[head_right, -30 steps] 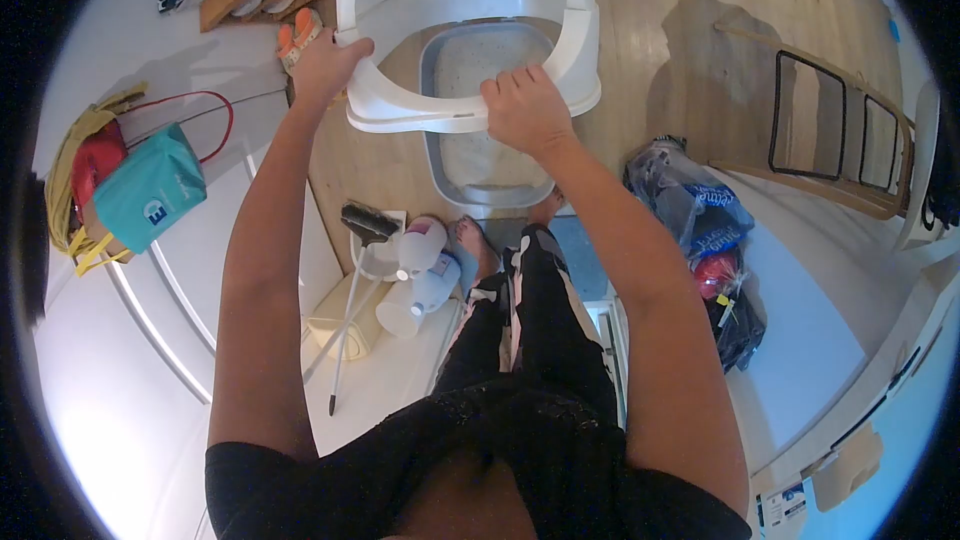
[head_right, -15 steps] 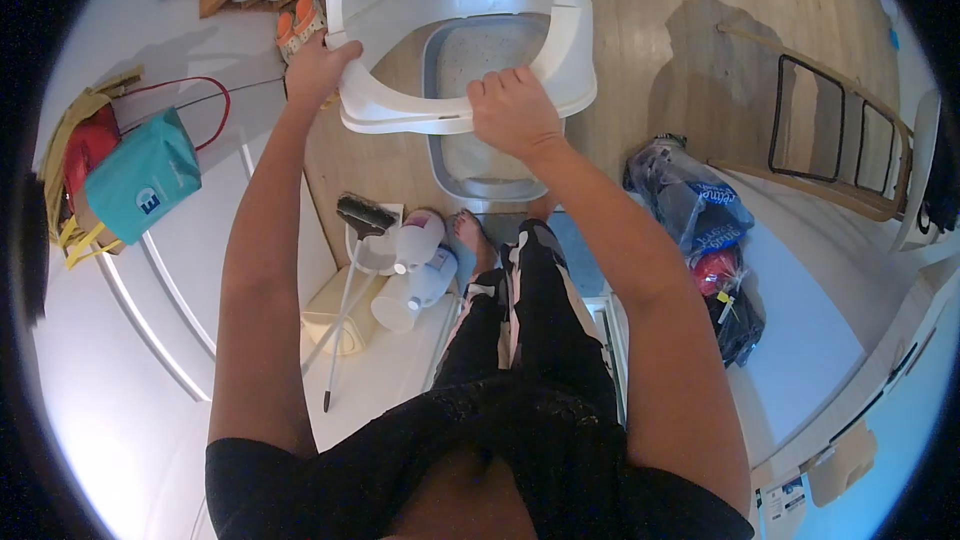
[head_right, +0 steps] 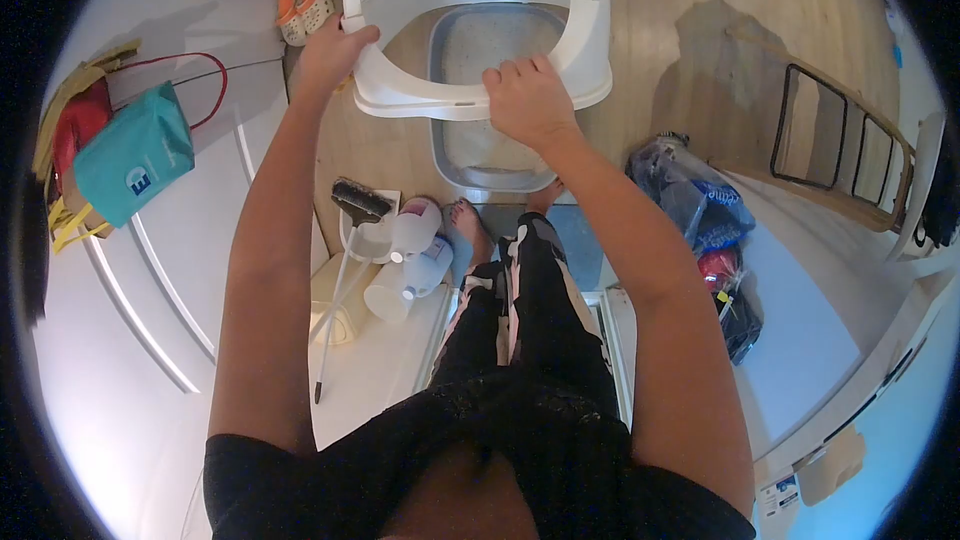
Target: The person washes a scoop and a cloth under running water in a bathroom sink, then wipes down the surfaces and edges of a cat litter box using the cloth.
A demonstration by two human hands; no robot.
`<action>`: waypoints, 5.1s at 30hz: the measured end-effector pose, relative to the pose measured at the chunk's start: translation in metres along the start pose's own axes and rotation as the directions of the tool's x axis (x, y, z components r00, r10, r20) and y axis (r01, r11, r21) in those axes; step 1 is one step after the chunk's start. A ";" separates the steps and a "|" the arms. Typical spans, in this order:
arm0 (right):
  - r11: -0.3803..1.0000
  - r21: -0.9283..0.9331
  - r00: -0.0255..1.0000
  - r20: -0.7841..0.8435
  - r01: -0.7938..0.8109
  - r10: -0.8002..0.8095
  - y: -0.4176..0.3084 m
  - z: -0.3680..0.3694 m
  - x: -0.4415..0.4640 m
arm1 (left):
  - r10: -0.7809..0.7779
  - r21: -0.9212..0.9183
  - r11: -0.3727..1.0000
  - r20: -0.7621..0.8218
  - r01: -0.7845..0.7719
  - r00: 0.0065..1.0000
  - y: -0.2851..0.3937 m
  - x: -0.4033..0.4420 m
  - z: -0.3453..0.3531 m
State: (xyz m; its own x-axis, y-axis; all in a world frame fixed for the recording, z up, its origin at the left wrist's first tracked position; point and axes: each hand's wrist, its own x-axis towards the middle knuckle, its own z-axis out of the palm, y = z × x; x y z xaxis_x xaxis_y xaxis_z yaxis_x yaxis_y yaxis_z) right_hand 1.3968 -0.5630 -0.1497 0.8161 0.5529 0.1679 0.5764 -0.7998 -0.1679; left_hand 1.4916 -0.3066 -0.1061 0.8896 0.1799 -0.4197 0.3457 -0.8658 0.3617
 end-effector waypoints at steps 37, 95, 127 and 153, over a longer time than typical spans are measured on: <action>0.887 -0.030 0.580 0.746 -0.460 0.327 -0.156 0.327 -0.278 | -0.217 -0.131 0.954 0.318 0.269 0.923 -0.336 -0.170 0.271; 0.444 0.708 0.741 0.166 -0.549 0.651 -0.072 0.065 -0.055 | -0.009 -0.641 0.767 -0.046 -0.022 0.999 -0.134 -0.120 0.184; 0.921 -0.010 0.919 0.058 -0.390 0.390 0.018 0.203 -0.096 | -0.303 0.109 0.952 0.169 0.288 0.938 -0.140 0.013 0.223; 0.843 -0.044 0.841 -0.114 -0.536 0.529 0.077 0.239 0.027 | -0.242 0.091 0.969 0.202 0.228 0.949 -0.147 0.013 0.219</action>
State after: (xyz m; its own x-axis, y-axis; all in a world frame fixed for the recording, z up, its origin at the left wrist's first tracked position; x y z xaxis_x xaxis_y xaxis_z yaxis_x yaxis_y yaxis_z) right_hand 1.4728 -0.5534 -0.3902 0.9865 0.0155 0.1628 0.0466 -0.9809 -0.1889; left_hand 1.3869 -0.2792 -0.3470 0.6999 0.2860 -0.6544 0.5111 -0.8406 0.1793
